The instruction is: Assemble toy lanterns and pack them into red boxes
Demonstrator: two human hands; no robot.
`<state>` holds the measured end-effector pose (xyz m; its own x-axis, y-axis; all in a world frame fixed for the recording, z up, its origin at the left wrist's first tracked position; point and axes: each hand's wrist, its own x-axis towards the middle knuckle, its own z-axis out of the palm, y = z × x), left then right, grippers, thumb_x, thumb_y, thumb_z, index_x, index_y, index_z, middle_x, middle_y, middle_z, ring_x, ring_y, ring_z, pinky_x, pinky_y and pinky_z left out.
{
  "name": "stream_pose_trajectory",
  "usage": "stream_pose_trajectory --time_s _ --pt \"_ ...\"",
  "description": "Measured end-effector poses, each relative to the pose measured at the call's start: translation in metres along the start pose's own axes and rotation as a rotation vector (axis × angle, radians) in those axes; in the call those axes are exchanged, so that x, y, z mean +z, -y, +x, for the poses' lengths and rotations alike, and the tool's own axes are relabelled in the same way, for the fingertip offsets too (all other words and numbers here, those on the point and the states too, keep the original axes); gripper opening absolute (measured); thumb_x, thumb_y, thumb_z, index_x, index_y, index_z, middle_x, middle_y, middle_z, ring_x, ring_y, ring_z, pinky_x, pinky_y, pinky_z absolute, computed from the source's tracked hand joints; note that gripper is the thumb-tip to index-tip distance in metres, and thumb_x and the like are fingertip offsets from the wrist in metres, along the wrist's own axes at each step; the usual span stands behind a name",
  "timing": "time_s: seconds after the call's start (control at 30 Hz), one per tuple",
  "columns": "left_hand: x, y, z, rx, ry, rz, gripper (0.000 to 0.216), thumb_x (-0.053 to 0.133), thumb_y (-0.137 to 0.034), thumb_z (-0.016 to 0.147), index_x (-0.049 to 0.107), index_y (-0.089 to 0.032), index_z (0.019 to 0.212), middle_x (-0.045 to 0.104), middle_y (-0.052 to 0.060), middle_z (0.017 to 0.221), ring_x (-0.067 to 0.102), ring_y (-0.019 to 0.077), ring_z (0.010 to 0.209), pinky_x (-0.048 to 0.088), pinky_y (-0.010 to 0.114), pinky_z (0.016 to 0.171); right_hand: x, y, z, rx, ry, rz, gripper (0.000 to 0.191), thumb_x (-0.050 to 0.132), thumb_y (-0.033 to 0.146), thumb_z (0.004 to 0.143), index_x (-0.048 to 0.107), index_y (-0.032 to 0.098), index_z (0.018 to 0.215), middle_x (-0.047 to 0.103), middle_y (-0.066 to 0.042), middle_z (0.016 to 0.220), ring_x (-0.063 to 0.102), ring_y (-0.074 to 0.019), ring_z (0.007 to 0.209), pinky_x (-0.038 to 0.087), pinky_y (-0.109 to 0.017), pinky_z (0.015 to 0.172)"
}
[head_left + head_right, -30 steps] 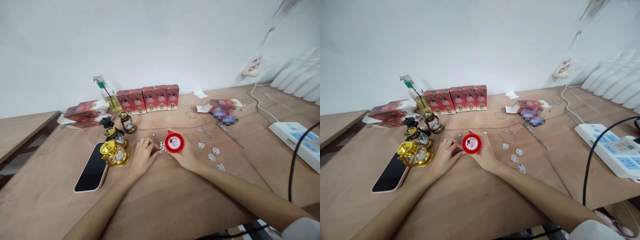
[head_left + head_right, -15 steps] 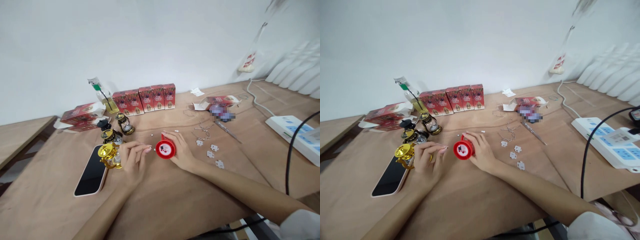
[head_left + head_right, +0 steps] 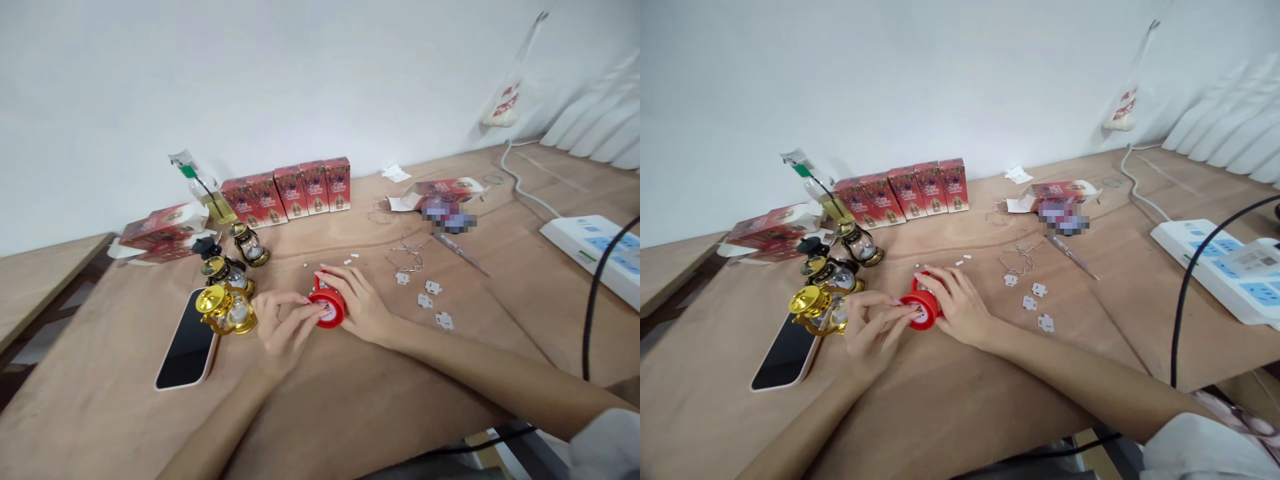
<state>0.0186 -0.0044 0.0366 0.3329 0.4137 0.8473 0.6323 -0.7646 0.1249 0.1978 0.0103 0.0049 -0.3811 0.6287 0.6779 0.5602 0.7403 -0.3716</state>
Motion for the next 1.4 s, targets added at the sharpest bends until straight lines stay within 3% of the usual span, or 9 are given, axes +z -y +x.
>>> stream_pose_trajectory --time_s 0.27,0.43,0.57,0.8,1.1,1.4 --pt "0.011 0.019 -0.008 -0.191 -0.034 -0.092 0.023 0.071 -0.034 0.078 0.059 -0.021 0.094 0.058 0.001 0.087 0.053 0.0173 0.083 0.040 0.033 0.075 -0.001 -0.004 0.002 0.123 -0.059 0.058 0.057 0.061 0.020 0.081 0.039 0.021 0.134 0.054 -0.013 0.129 0.050 -0.0283 0.116 0.047 -0.048 0.095" --pt "0.018 0.040 -0.012 -0.444 0.263 -0.034 0.014 0.066 -0.037 0.081 0.067 -0.024 0.085 0.060 0.002 0.087 0.051 0.0209 0.088 0.037 0.036 0.079 0.001 -0.012 0.004 0.369 -0.211 0.147 0.051 0.064 0.022 0.079 0.045 0.023 0.126 0.058 -0.010 0.122 0.054 -0.0276 0.112 0.047 -0.049 0.096" --pt "0.020 0.041 -0.009 -0.507 0.486 -0.031 0.017 0.072 -0.040 0.076 0.070 -0.027 0.086 0.062 0.002 0.092 0.050 0.0226 0.092 0.036 0.038 0.082 0.001 -0.013 0.004 0.393 -0.223 0.177 0.049 0.063 0.019 0.079 0.046 0.023 0.125 0.058 -0.009 0.123 0.053 -0.0271 0.115 0.045 -0.049 0.099" --pt "0.021 0.040 -0.009 -0.612 0.561 0.009 0.023 0.073 -0.044 0.072 0.070 -0.026 0.085 0.061 0.003 0.094 0.048 0.0246 0.094 0.037 0.040 0.083 -0.002 -0.009 0.005 0.357 -0.206 0.182 0.052 0.065 0.016 0.077 0.046 0.023 0.124 0.059 -0.008 0.123 0.053 -0.0262 0.115 0.044 -0.048 0.098" --pt "0.022 0.037 -0.008 -0.627 0.614 0.021 0.020 0.065 -0.043 0.080 0.069 -0.024 0.083 0.061 0.004 0.095 0.048 0.0247 0.096 0.036 0.043 0.086 -0.002 -0.009 0.005 0.324 -0.188 0.172 0.051 0.065 0.022 0.079 0.044 0.023 0.126 0.058 -0.010 0.124 0.053 -0.0265 0.115 0.045 -0.047 0.097" --pt "0.023 0.040 -0.015 -0.503 0.565 0.028 0.022 0.055 -0.039 0.088 0.065 -0.021 0.082 0.062 0.005 0.086 0.050 0.0248 0.087 0.036 0.038 0.074 -0.001 -0.010 0.004 0.325 -0.176 0.181 0.053 0.064 0.022 0.079 0.043 0.025 0.128 0.057 -0.009 0.124 0.053 -0.0265 0.116 0.045 -0.048 0.098"
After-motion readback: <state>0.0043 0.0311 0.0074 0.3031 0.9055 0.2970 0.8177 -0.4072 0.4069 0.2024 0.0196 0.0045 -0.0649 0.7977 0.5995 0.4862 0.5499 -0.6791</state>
